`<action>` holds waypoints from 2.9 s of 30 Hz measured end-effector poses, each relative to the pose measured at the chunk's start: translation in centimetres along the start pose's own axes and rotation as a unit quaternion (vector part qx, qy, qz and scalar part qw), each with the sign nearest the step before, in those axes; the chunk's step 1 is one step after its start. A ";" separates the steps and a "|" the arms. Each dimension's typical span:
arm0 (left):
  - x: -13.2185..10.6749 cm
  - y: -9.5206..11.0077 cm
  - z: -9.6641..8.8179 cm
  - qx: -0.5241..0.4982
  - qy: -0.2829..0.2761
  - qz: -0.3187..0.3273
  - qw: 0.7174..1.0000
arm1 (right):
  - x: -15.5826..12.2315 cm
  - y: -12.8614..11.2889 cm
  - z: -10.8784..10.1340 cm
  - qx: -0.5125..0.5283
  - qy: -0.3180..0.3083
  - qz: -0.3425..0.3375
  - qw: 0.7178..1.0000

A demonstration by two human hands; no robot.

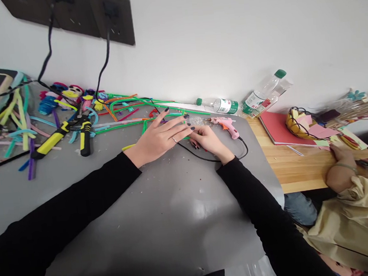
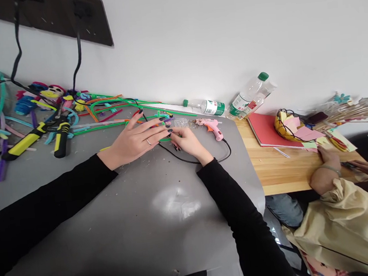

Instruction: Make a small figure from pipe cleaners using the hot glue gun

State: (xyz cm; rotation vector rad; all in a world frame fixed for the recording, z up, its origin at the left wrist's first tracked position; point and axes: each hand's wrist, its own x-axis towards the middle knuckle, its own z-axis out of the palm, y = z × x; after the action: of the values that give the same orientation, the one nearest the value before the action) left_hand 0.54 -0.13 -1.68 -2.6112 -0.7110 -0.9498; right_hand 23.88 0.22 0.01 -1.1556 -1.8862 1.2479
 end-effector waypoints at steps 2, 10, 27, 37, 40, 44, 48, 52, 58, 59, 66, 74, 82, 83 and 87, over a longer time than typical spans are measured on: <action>0.0 -0.1 0.0 -0.022 -0.014 -0.026 0.999 | -0.1 -0.1 0.0 0.007 -0.007 0.004 1.000; 0.1 -0.2 0.2 -0.058 -0.014 -0.050 0.997 | -0.2 0.0 -0.1 0.017 -0.031 -0.002 0.999; -0.1 -0.5 0.3 -0.068 -0.054 -0.054 0.995 | -0.2 0.2 -0.1 -0.021 -0.030 0.006 0.999; -0.3 -0.7 1.0 -0.065 -0.050 -0.061 0.995 | -0.2 0.0 0.0 -0.035 -0.025 -0.016 0.999; -0.4 -0.7 1.2 -0.045 -0.044 -0.064 0.996 | -0.2 -0.1 0.0 -0.035 -0.027 -0.025 0.999; -0.5 -0.8 1.3 -0.012 -0.050 -0.051 0.997 | -0.2 -0.1 0.1 -0.036 -0.025 -0.023 0.999; -0.6 -0.8 1.2 -0.018 -0.053 -0.046 0.997 | -0.2 -0.1 0.2 -0.019 -0.023 -0.022 0.999; -0.7 -0.9 1.2 -0.035 -0.064 -0.041 0.996 | -0.2 -0.1 0.1 -0.011 -0.030 -0.010 0.999; -0.8 -1.0 1.3 -0.044 -0.074 -0.041 0.995 | -0.1 0.1 0.1 -0.003 -0.036 -0.024 0.999; -0.8 -1.0 1.3 -0.043 -0.076 -0.040 0.995 | -0.1 0.1 0.1 -0.002 -0.034 -0.024 0.999; -0.7 -1.0 0.8 -0.035 -0.106 -0.035 0.993 | 0.0 0.5 0.1 0.003 -0.033 -0.025 0.999; -0.8 -1.0 0.9 -0.011 -0.102 -0.035 0.994 | 0.1 0.6 0.1 0.007 -0.020 -0.019 1.000; -0.8 -0.8 0.9 0.034 -0.091 -0.013 0.995 | 0.0 0.6 0.2 0.008 -0.021 -0.023 0.999; -0.8 -0.9 0.9 0.034 -0.090 -0.011 0.995 | 0.0 0.6 0.2 0.010 -0.021 -0.025 0.999; -0.9 -0.9 0.9 0.021 -0.092 -0.017 0.995 | 0.1 0.5 0.1 0.010 -0.021 -0.027 0.999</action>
State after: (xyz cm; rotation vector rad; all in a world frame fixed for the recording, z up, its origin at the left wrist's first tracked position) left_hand -0.05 0.71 -2.85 -2.6820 -0.8134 -0.7000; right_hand 23.92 0.30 -0.54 -1.0672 -1.9186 1.2687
